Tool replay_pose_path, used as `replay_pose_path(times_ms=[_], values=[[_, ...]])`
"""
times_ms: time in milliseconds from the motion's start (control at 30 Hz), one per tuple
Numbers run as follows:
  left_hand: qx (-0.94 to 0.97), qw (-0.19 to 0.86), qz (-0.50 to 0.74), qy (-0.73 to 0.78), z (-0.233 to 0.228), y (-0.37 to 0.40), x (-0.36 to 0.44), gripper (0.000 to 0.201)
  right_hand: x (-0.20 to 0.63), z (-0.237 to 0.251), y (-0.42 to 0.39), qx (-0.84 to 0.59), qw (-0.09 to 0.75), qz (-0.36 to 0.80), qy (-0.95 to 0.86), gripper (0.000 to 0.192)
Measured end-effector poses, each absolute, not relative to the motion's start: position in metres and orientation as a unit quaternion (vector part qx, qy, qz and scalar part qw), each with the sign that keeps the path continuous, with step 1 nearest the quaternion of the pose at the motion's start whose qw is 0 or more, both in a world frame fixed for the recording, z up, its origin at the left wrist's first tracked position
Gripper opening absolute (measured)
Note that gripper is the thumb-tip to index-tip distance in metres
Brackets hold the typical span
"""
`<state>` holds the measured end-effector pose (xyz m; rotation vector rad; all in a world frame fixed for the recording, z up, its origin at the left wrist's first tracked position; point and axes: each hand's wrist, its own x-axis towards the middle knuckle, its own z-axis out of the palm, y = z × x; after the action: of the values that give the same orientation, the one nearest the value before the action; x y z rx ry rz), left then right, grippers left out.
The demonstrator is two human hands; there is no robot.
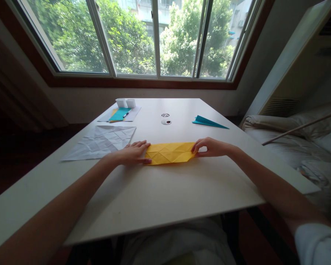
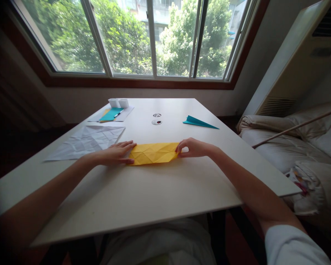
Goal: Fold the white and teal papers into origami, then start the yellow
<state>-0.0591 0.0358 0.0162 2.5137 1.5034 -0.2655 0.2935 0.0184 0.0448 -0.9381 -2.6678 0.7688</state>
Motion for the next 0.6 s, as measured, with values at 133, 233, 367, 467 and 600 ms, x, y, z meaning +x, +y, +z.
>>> replay_pose_path(times_ms=[133,233,367,467,600], values=[[0.853,0.113,-0.060,0.505,0.019,0.036,-0.056,0.082,0.289,0.043,0.018,-0.331,0.101,0.287,-0.893,0.027],[0.854,0.124,-0.016,0.505,0.021,0.036,-0.054,0.080,0.285,0.042,0.016,-0.350,0.109,0.313,-0.876,0.027],[0.829,0.153,0.075,0.533,0.023,0.039,-0.055,0.077,0.280,0.041,0.015,-0.360,0.138,0.433,-0.815,0.034],[0.803,0.184,0.148,0.547,0.021,0.044,-0.057,0.078,0.279,0.040,0.014,-0.351,0.170,0.547,-0.741,0.037],[0.760,0.232,0.214,0.568,0.019,0.049,-0.057,0.083,0.278,0.042,0.014,-0.352,0.241,0.629,-0.650,0.035]])
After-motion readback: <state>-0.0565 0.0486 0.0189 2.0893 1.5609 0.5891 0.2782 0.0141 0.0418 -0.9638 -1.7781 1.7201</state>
